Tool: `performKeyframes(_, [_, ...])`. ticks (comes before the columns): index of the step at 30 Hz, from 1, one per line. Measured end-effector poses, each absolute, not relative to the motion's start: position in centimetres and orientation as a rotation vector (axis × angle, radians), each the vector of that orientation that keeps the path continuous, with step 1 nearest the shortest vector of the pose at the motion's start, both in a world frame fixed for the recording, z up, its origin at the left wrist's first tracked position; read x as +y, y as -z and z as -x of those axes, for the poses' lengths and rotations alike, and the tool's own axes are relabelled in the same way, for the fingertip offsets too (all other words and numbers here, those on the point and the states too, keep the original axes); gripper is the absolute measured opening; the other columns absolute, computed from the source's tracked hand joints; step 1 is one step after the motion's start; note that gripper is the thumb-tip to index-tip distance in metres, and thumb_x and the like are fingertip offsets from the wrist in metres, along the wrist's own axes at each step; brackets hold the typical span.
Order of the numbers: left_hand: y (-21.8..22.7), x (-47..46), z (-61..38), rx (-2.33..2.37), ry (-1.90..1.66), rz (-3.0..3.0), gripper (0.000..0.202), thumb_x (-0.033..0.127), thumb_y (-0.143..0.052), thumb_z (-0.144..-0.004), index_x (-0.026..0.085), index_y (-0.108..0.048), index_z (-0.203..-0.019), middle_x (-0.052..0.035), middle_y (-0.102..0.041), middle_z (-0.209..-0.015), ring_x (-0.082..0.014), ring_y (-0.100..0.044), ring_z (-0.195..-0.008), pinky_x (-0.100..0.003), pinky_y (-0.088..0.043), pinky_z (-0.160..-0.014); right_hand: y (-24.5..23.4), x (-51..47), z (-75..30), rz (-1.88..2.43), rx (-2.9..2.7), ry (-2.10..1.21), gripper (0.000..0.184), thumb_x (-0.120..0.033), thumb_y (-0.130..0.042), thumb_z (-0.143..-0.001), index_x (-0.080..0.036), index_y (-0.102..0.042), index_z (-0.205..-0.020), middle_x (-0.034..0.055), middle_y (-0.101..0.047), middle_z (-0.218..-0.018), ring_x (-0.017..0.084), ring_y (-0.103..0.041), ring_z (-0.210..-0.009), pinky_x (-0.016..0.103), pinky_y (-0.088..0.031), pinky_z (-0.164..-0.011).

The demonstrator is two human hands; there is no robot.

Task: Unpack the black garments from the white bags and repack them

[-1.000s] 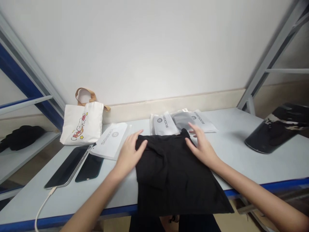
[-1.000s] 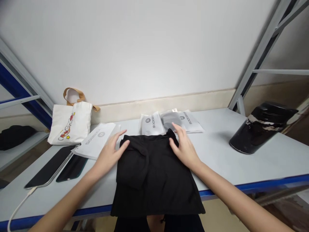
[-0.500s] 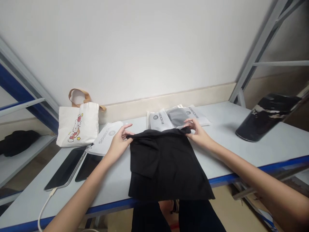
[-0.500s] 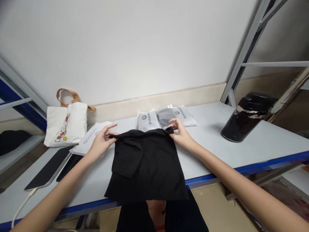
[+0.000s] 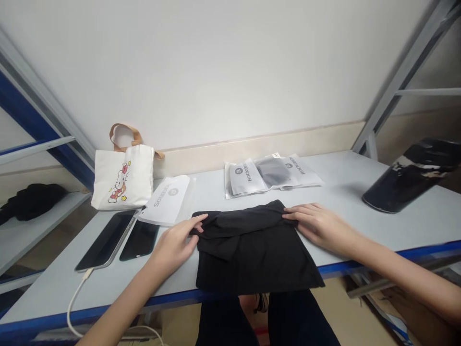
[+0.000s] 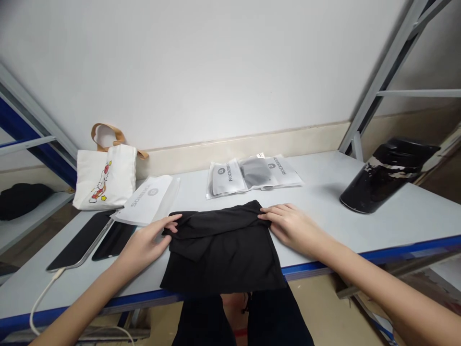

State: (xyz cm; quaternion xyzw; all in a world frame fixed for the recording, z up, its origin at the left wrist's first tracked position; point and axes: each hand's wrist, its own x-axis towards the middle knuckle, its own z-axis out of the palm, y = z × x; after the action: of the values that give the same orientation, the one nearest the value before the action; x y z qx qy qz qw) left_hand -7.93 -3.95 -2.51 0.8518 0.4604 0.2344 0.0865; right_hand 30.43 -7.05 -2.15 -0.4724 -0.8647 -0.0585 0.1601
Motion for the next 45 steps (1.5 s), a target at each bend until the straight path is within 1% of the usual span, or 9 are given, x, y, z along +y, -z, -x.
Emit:
performKeyframes(7, [1.6,-4.6,7.3,1.378,-0.724,-2.673,0.037,0.026,-0.039,-0.089,0.025,-0.052,-0.124,-0.0034,-0.064,-0.115,-0.021,-0.06,-0.107,-0.034,-0.049,-0.09,1.1,-6.4,-29.8,1.525,-2.366,0.101,0.044,-0.034,-0.035,-0.09,-0.023,-0.052,-0.129,0.0101,-0.046,-0.138,0.029,-0.043,-0.126,0.05,-0.037,-0.1])
performKeyframes(12, [1.7,-8.6,8.2,1.229,-0.685,-2.765,0.046,0.021,-0.049,-0.082,0.031,-0.049,-0.127,-0.0014,-0.059,-0.125,-0.0223,-0.053,-0.118,-0.037,-0.045,-0.099,0.9,-11.8,-29.0,1.449,-2.387,-0.108,0.056,-0.05,-0.057,-0.078,-0.038,-0.045,-0.132,0.002,-0.041,-0.142,0.033,-0.042,-0.126,0.048,-0.044,-0.097])
performKeyframes(21, [2.9,-8.9,7.0,1.336,-0.833,-2.329,0.031,0.028,-0.048,-0.087,0.03,-0.054,-0.117,-0.0014,-0.068,-0.098,-0.0174,-0.065,-0.092,-0.029,-0.052,-0.081,0.8,-11.0,-30.5,1.517,-2.091,-0.479,0.023,-0.043,-0.047,-0.088,-0.028,-0.063,-0.095,0.0055,-0.065,-0.099,0.024,-0.062,-0.091,0.036,-0.053,-0.077])
performKeyframes(25, [1.8,-6.2,5.4,1.541,-1.055,-1.892,0.047,0.035,-0.052,-0.082,0.022,-0.039,-0.125,0.0028,-0.062,-0.073,-0.0128,-0.061,-0.065,-0.024,-0.049,-0.063,-0.7,-6.4,-29.8,1.522,-1.969,-0.565,0.028,-0.047,-0.046,-0.086,-0.027,-0.056,-0.103,0.0007,-0.059,-0.071,0.018,-0.056,-0.062,0.032,-0.048,-0.058])
performKeyframes(31, [2.4,-4.6,4.3,1.803,-0.733,-2.141,0.033,0.033,-0.046,-0.082,0.026,-0.043,-0.115,0.0065,-0.057,-0.075,-0.0113,-0.055,-0.054,-0.024,-0.037,-0.052,1.2,-2.3,-29.1,1.652,-2.116,-0.398,0.019,-0.036,-0.046,-0.084,-0.024,-0.043,-0.099,-0.0053,-0.047,-0.059,0.016,-0.049,-0.052,0.029,-0.04,-0.051])
performKeyframes(34, [2.8,-5.0,4.1,1.885,-0.795,-2.183,0.036,0.037,-0.047,-0.082,0.026,-0.042,-0.116,0.0067,-0.055,-0.072,-0.0139,-0.058,-0.06,-0.024,-0.038,-0.053,0.8,-3.3,-27.7,1.713,-2.064,-0.111,0.02,-0.03,-0.044,-0.083,-0.024,-0.045,-0.102,-0.0004,-0.056,-0.073,0.018,-0.056,-0.062,0.031,-0.044,-0.055])
performKeyframes(37, [2.9,-5.0,4.0,1.929,-0.923,-2.225,0.046,0.039,-0.051,-0.081,0.024,-0.039,-0.122,0.0029,-0.06,-0.081,-0.0181,-0.061,-0.076,-0.027,-0.045,-0.061,-0.3,-5.2,-24.4,1.548,-1.988,0.145,0.026,-0.025,-0.039,-0.087,-0.021,-0.05,-0.11,0.0099,-0.058,-0.106,0.024,-0.058,-0.097,0.038,-0.048,-0.078])
performKeyframes(41, [3.1,-4.4,4.3,1.976,-0.988,-2.326,0.063,0.039,-0.052,-0.08,0.018,-0.03,-0.136,-0.0103,-0.056,-0.123,-0.0268,-0.053,-0.112,-0.039,-0.043,-0.091,0.1,-6.0,-19.6,1.308,-2.308,0.086,0.057,-0.042,-0.041,-0.089,-0.014,-0.034,-0.138,0.0159,-0.034,-0.145,0.028,-0.03,-0.134,0.046,-0.031,-0.106])
performKeyframes(45, [3.1,-4.3,4.5,1.976,-0.762,-2.243,0.065,0.044,-0.046,-0.085,0.018,-0.026,-0.141,-0.0124,-0.061,-0.114,-0.0297,-0.057,-0.107,-0.043,-0.044,-0.087,2.3,-4.6,-17.9,1.395,-2.538,-0.198,0.094,-0.068,-0.038,-0.081,0.0,-0.019,-0.144,0.0208,-0.019,-0.15,0.03,-0.014,-0.139,0.046,-0.019,-0.113])
